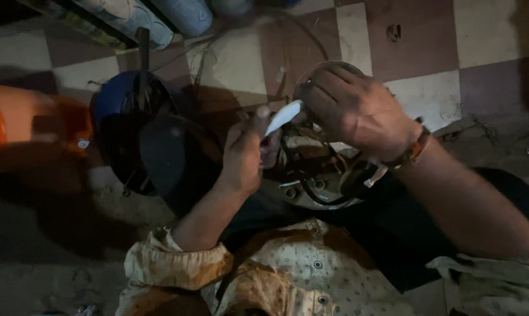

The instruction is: The person sits on the floor and works on a small electric motor, using a tool to adjust and manipulate the internal windings and components. The hands repeatedly reach into the motor housing to reposition wires and parts.

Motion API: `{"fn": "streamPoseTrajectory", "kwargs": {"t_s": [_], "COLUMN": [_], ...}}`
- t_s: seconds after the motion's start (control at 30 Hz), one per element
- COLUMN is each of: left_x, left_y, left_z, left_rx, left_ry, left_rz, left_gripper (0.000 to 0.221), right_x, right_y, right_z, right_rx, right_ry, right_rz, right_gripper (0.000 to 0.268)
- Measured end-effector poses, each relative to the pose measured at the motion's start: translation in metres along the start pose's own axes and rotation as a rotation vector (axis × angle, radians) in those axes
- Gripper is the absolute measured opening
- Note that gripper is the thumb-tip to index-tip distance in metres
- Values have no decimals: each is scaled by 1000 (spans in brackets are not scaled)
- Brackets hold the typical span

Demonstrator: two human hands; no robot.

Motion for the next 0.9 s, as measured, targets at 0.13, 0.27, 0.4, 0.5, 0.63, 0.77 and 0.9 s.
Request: {"fn": "streamPoseTrajectory", "kwargs": {"t_s": [0.13,0.27,0.4,0.5,0.63,0.77,0.9], "left_x": [-10,-23,-28,-12,13,43,54], "left_y": [7,9,13,7,8,2,27], "left_z": [14,35,36,25,33,43,37], "left_rx": [56,212,216,150,-284,-289,-504], "left_ry": [104,206,159,126,-59,58,93], "left_rz": [-410,-604,-537,-250,-75,444,284], "left_gripper": [46,45,38,40,62,86,83], "right_x": [-1,-2,2,-7,2,8,0], "right_y": [18,31,22,-4,7,18,11], "right_z": [4,7,10,16,1,0,5], "right_rx": [89,91,53,205,96,82,158], "right_ry": [243,460,555,255,387,522,437], "right_rz": [-53,-26,39,114,71,-19,-108], "right_gripper": [18,24,22,25,20,13,23]}}
Point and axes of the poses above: each hand's wrist, its own z-axis towards the middle knuckle, its own y-axis out of the palm, x = y × z, the point moved 6 cm from there along z, towards the middle knuckle, and after that the axes turned 5 degrees about -y, right-handed, at the moved point
